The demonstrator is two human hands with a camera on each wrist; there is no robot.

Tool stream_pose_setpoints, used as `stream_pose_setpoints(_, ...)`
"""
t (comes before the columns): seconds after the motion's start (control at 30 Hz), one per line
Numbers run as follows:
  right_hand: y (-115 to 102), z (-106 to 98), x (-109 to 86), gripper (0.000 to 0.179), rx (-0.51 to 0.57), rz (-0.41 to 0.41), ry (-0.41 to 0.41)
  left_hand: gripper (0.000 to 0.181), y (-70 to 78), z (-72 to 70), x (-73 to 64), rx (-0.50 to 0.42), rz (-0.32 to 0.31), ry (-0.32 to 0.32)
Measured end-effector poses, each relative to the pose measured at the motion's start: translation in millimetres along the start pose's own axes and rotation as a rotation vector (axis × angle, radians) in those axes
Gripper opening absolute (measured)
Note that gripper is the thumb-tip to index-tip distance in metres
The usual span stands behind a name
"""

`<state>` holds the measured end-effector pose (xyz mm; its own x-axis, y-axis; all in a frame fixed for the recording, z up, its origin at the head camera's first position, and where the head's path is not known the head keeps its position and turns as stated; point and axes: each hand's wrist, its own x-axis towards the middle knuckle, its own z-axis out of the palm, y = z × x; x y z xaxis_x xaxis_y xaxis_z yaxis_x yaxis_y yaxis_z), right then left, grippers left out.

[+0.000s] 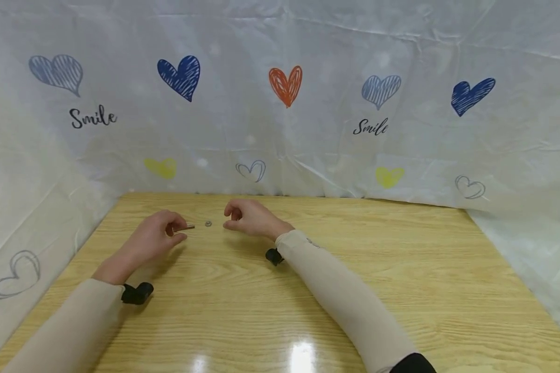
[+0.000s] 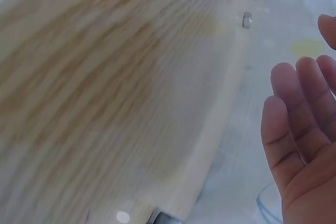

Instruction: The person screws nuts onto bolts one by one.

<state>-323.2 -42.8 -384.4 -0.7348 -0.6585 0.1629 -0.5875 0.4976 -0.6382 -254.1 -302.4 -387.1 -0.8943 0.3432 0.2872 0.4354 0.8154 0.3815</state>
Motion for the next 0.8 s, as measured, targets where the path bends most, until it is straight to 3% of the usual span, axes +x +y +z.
stream_pose_setpoints(0.53, -1, 24, 29.4, 0.030, 0.054, 0.024, -0.098, 0.025, -37.2, -4.9, 5.4, -0.052, -0.100, -0.065)
stream_pose_setpoints(0.8, 1, 27, 39.9, 0.030, 0.045, 0.080, -0.140, 0.025, -43.9, -0.4, 15.8, -0.066, -0.127, -0.105)
